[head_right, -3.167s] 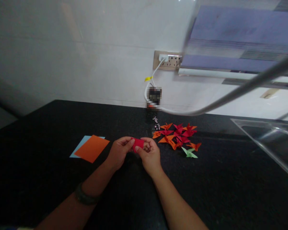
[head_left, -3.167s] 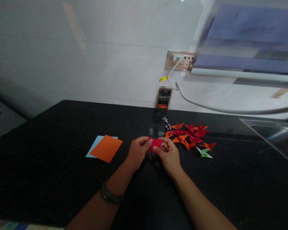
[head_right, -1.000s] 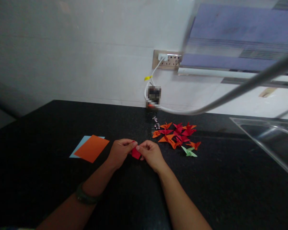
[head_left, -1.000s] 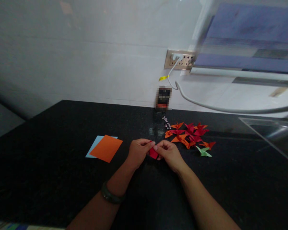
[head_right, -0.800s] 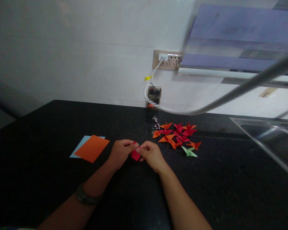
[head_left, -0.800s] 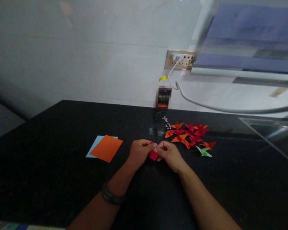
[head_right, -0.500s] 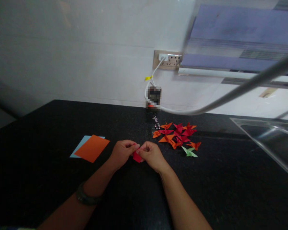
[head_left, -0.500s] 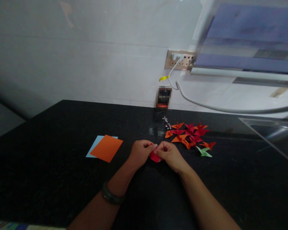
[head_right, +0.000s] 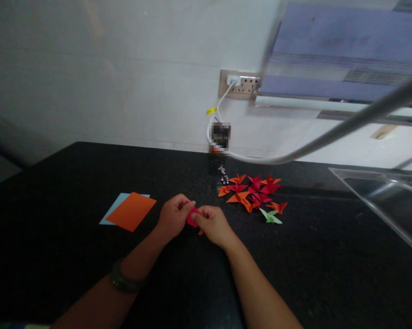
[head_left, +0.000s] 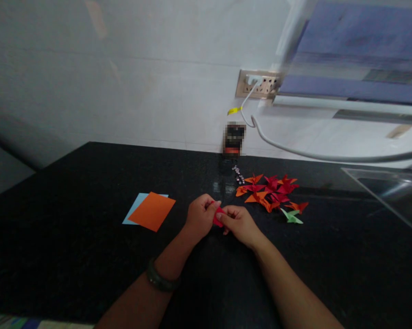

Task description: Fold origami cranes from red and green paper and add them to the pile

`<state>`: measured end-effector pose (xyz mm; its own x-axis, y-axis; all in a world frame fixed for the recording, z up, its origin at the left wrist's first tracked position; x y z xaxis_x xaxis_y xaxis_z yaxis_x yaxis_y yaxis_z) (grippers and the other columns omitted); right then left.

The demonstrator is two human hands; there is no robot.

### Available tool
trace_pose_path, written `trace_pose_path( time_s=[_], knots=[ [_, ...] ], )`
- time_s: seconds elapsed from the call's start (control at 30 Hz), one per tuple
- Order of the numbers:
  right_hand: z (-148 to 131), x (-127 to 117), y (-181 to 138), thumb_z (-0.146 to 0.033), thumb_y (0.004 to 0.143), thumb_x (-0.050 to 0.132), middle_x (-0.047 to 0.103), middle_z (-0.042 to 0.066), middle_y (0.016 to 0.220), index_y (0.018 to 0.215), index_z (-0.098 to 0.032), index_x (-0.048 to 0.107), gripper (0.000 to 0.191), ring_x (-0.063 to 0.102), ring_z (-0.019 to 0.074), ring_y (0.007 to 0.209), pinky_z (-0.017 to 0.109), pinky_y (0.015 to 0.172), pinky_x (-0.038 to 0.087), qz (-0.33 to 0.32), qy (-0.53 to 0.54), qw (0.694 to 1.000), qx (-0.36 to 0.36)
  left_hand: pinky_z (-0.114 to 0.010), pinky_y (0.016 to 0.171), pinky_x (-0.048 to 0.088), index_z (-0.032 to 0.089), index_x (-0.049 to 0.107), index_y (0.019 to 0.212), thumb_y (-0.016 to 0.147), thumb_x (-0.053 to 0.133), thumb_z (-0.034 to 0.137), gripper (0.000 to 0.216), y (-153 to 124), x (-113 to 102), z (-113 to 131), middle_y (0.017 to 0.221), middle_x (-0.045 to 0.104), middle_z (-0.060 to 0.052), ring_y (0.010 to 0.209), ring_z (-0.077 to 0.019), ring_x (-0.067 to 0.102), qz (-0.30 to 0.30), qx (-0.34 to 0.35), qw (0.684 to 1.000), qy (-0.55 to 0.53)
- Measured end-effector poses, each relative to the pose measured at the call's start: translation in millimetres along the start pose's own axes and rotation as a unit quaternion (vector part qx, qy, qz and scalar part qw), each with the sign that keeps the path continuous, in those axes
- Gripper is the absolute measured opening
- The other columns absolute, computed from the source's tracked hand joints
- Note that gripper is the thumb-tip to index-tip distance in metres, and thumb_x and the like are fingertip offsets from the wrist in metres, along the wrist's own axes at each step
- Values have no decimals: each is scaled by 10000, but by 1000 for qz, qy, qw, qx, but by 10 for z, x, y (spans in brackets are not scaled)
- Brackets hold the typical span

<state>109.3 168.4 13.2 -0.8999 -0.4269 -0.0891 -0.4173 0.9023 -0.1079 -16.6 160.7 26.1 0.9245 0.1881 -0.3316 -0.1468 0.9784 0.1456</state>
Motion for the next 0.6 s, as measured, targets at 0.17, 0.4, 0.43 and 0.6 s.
trace_pose_path(
  time_s=[0.17,0.4,0.43,0.6],
  knots=[
    [27,-8,2,-360,723,549,441,-59,475,580,-159,498,252,378,48,379,178,373,309,33,-8,999,-6,-209,471,333,169,500,591,736,506,321,211,6,43,-44,496,469,50,467,-91,440,6,-6,1000,-22],
    [13,-120,11,-401,731,539,422,-61,476,666,-166,506,246,382,68,387,188,372,308,111,-42,992,-32,-206,482,412,157,513,719,697,559,272,126,10,164,-130,564,530,35,468,-82,498,-72,-82,977,-182],
    [9,-129,13,-406,735,533,421,-58,470,650,-166,507,256,380,70,385,190,370,304,98,-65,992,-35,-201,473,409,155,514,715,695,562,272,128,4,171,-122,567,530,33,460,-78,495,-69,-79,977,-185],
    [3,-108,-3,-421,734,533,428,-49,460,624,-171,516,275,380,77,384,193,368,293,74,-133,987,-44,-181,408,348,157,509,622,713,546,299,173,-21,170,-100,486,483,45,412,-73,464,-50,-77,989,-119]
  ],
)
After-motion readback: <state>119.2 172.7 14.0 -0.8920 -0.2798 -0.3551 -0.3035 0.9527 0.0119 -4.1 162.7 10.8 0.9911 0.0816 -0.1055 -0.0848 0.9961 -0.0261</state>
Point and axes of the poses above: each hand's wrist, its own y-axis towards the middle knuckle, its own x-axis out of the palm, z = x × y, the point moved 2 cm from there along y, towards the middle knuckle
